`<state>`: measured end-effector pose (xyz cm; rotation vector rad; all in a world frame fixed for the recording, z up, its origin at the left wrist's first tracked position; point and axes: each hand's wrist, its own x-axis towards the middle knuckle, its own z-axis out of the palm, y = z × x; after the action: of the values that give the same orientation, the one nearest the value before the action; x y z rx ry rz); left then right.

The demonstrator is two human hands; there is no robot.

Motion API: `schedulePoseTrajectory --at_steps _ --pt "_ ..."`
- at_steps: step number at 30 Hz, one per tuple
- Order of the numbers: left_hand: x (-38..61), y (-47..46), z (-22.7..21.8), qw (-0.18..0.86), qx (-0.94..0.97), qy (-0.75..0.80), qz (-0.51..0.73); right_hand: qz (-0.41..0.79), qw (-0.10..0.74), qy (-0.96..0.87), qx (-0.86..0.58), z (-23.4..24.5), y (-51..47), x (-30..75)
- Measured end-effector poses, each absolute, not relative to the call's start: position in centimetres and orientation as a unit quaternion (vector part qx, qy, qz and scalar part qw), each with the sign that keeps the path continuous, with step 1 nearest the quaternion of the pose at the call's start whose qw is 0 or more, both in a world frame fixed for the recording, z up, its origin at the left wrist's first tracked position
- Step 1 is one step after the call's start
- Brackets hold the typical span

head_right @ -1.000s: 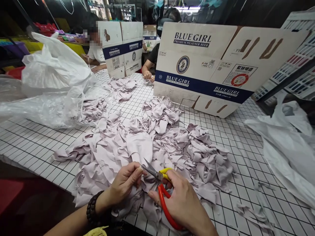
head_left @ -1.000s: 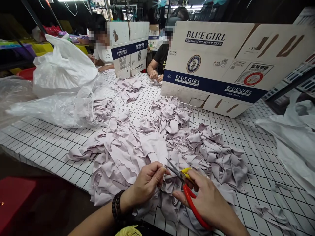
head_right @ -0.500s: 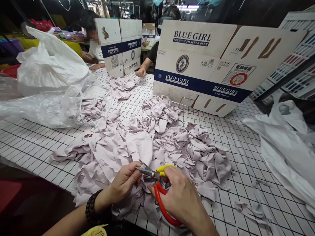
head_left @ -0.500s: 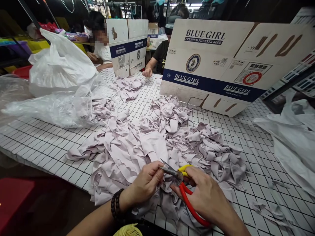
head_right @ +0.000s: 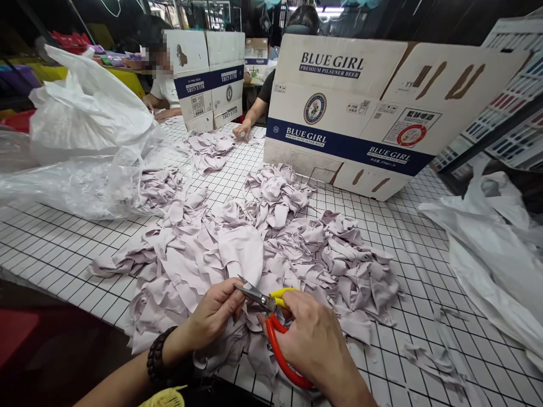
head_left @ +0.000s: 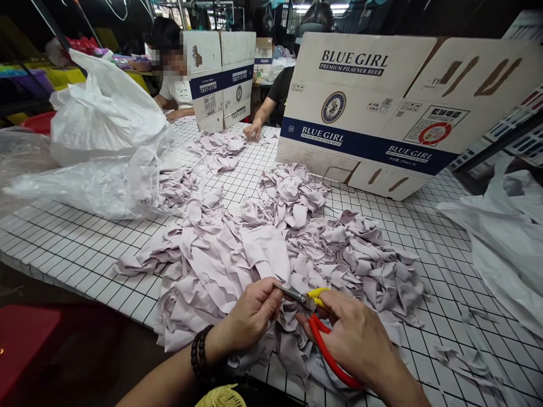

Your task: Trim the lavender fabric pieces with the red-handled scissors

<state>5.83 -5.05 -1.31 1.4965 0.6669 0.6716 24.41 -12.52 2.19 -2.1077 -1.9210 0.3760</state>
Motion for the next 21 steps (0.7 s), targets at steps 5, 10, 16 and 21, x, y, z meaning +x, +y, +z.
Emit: schedulePoseTrajectory --at_steps 5,10,16,21 --pt "5.76 -5.16 -1.27 0.644 0.642 0.297 0.292 0.113 0.156 -0.677 -0.71 1.83 -12.52 24.32" --pt "5.63 -5.15 -1.09 0.65 0.637 0.301 0.284 0.125 0.16 -0.682 -0.702 1.75 -12.42 24.43" --pt "5.56 -5.19 -0.94 0.657 0.628 0.309 0.281 0.158 0.166 -0.671 -0.705 1.68 -12.21 24.38" --pt "5.64 -5.09 -0.95 0.682 0.602 0.304 0.281 0.395 0.236 -0.566 -0.685 1.58 -11.73 25.24"
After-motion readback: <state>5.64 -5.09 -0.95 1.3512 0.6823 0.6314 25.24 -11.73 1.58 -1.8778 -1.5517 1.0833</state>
